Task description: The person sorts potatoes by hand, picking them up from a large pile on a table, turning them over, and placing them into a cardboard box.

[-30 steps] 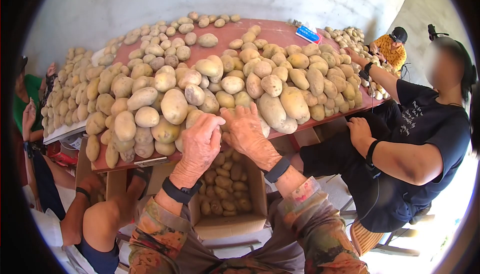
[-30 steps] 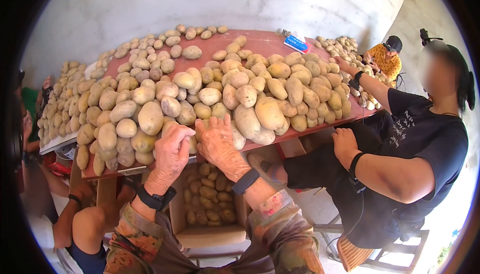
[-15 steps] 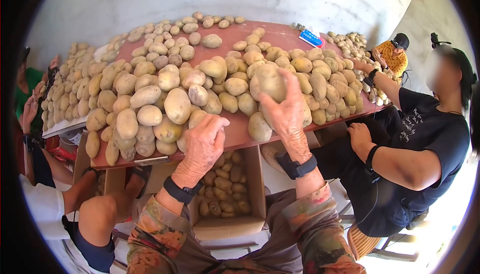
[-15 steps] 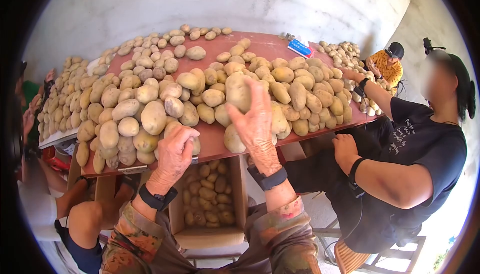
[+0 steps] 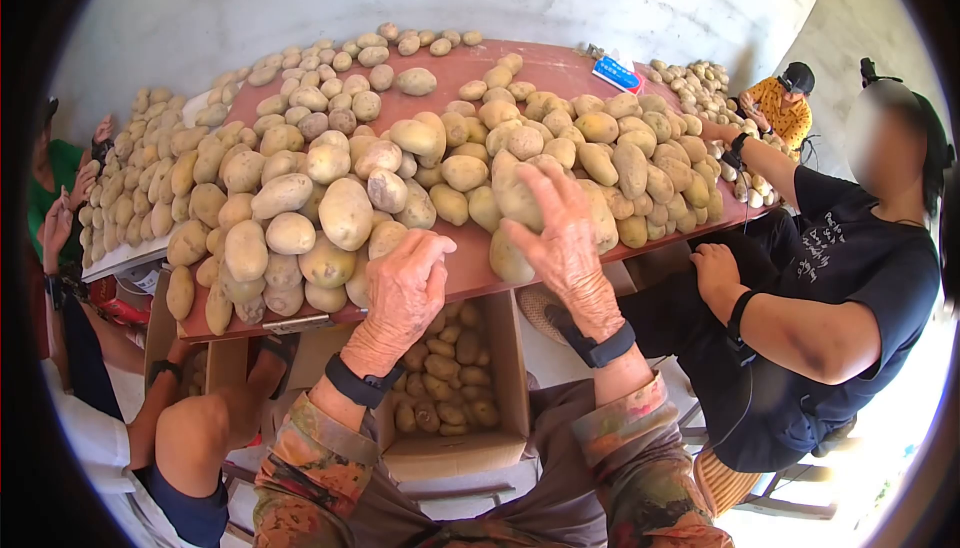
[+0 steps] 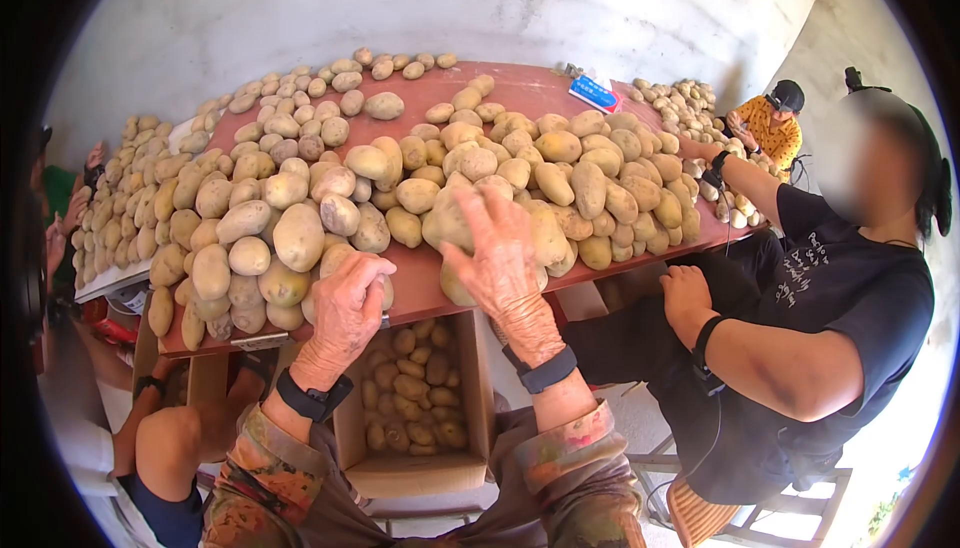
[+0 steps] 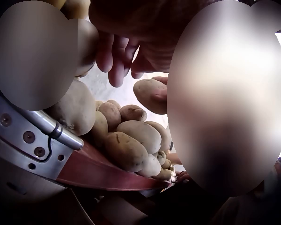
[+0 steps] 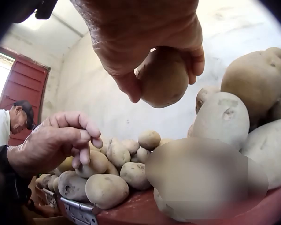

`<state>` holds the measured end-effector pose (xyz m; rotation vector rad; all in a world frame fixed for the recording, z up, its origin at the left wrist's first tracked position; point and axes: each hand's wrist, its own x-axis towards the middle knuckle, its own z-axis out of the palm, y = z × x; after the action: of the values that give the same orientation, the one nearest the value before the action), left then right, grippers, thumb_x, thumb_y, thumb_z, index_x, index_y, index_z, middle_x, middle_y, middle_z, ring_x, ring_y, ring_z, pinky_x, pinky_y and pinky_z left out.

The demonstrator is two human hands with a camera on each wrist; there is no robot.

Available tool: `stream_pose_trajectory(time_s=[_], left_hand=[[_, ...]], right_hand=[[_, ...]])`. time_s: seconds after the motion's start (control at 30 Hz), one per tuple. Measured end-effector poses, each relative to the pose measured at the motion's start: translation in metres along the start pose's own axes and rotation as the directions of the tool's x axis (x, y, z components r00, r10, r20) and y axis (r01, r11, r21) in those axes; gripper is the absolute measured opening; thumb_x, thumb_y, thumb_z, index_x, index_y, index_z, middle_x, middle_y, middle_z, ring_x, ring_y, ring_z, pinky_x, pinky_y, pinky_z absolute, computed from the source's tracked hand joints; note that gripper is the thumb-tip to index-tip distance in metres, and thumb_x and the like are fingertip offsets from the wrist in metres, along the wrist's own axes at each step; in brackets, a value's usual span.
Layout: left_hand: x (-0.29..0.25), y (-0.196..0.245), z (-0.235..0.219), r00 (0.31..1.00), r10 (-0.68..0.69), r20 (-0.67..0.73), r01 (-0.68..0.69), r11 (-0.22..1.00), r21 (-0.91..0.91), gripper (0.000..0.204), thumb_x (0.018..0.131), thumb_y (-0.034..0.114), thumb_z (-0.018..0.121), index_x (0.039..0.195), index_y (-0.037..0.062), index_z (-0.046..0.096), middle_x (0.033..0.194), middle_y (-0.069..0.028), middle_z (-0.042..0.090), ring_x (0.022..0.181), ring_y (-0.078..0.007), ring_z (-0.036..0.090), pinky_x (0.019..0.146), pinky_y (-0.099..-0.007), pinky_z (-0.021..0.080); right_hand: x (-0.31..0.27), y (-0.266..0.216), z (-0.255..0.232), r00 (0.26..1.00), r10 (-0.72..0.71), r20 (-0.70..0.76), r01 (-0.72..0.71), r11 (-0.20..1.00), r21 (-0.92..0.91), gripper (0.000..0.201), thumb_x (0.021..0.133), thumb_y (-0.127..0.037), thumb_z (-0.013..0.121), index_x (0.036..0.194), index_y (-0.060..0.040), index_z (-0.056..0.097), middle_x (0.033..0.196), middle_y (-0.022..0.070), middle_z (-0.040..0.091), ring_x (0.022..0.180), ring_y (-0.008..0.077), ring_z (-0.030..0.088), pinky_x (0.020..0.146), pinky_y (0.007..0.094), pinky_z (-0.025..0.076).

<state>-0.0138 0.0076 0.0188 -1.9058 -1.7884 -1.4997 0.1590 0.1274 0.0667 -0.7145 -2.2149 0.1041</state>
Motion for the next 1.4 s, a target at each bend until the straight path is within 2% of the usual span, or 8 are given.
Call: stream_pose_trajectory(time_s=[0.3,0.53,0.73,0.93,1.13,1.23,1.33,1.4], left_hand=[[0.0,-0.001,-0.001,1.0,0.0,-0.025,0.0,1.0,-0.022,0.02,0.077,-0.002,0.061,0.094,0.009,0.062,0.084,-0.0089,0.061,0.071,-0.0312,0.064,0.061,-0.0392,0.051],[-0.004,-0.002,-0.001,1.0,-0.012,-0.006,0.012,0.999,-0.039,0.02,0.077,-0.001,0.062,0.094,0.0092,0.062,0.084,-0.0088,0.061,0.072,-0.032,0.064,0.061,-0.0403,0.052],[-0.007,-0.003,-0.002,1.0,0.011,0.005,-0.011,0.999,-0.049,0.018,0.079,-0.003,0.062,0.093,0.0082,0.063,0.082,-0.0097,0.061,0.072,-0.0327,0.063,0.061,-0.0402,0.051],[-0.008,-0.001,-0.006,0.999,-0.014,0.033,0.016,0.997,-0.07,0.018,0.08,-0.001,0.062,0.095,0.0091,0.062,0.083,-0.0095,0.061,0.073,-0.0334,0.063,0.061,-0.0414,0.051],[-0.007,0.003,-0.007,0.998,0.042,0.036,-0.038,0.995,-0.091,0.014,0.079,0.002,0.063,0.091,0.0079,0.058,0.083,-0.009,0.058,0.07,-0.0329,0.063,0.058,-0.0426,0.051],[-0.007,0.002,-0.005,0.997,0.042,0.059,-0.036,0.994,-0.104,0.015,0.079,0.001,0.062,0.092,0.0073,0.059,0.083,-0.0092,0.058,0.071,-0.033,0.063,0.059,-0.0424,0.051],[-0.009,0.001,-0.002,0.994,0.022,0.106,-0.009,0.993,-0.12,0.019,0.078,-0.002,0.061,0.095,0.0063,0.061,0.083,-0.0102,0.059,0.074,-0.0341,0.063,0.062,-0.0422,0.051],[-0.01,0.0,-0.002,0.992,0.022,0.121,-0.006,0.992,-0.128,0.019,0.078,-0.002,0.06,0.095,0.0057,0.06,0.083,-0.0105,0.058,0.074,-0.0343,0.062,0.063,-0.0425,0.05]], right_hand=[[-0.009,-0.031,0.024,0.98,-0.049,0.194,0.03,0.995,0.098,0.065,0.07,-0.014,0.076,0.13,-0.0079,0.052,0.124,0.0224,0.053,0.107,0.0412,0.055,0.09,0.0478,0.05],[0.0,-0.029,0.029,0.988,0.035,0.151,-0.052,0.993,0.109,0.062,0.075,-0.011,0.074,0.133,-0.0091,0.051,0.131,0.0245,0.049,0.116,0.044,0.051,0.097,0.0482,0.047],[0.013,-0.034,0.046,0.97,0.007,0.245,-0.014,1.0,0.024,0.063,0.077,-0.01,0.074,0.136,-0.0155,0.051,0.134,0.0242,0.047,0.119,0.0437,0.049,0.098,0.0488,0.046],[0.048,-0.023,0.044,0.969,0.035,0.246,-0.042,0.999,0.024,0.056,0.081,-0.01,0.072,0.134,-0.0138,0.055,0.126,0.0217,0.052,0.118,0.0428,0.05,0.101,0.0465,0.044],[0.087,-0.015,0.055,0.982,0.089,0.165,-0.056,0.979,-0.194,0.057,0.081,-0.01,0.07,0.135,-0.0114,0.053,0.123,0.0231,0.053,0.117,0.0421,0.051,0.097,0.0482,0.045],[0.088,0.019,0.094,0.991,0.056,0.118,-0.013,0.941,-0.338,0.054,0.084,-0.009,0.065,0.136,-0.0115,0.05,0.124,0.0243,0.053,0.118,0.0425,0.051,0.098,0.051,0.043],[0.078,0.032,0.114,0.987,-0.025,0.159,0.106,0.842,-0.528,0.051,0.086,-0.006,0.059,0.135,-0.0122,0.049,0.127,0.0246,0.052,0.122,0.0425,0.05,0.101,0.0535,0.04],[0.083,0.031,0.107,0.961,0.093,0.262,0.046,0.877,-0.479,0.05,0.086,-0.004,0.055,0.135,-0.0122,0.049,0.13,0.025,0.052,0.125,0.042,0.048,0.104,0.0539,0.038]])
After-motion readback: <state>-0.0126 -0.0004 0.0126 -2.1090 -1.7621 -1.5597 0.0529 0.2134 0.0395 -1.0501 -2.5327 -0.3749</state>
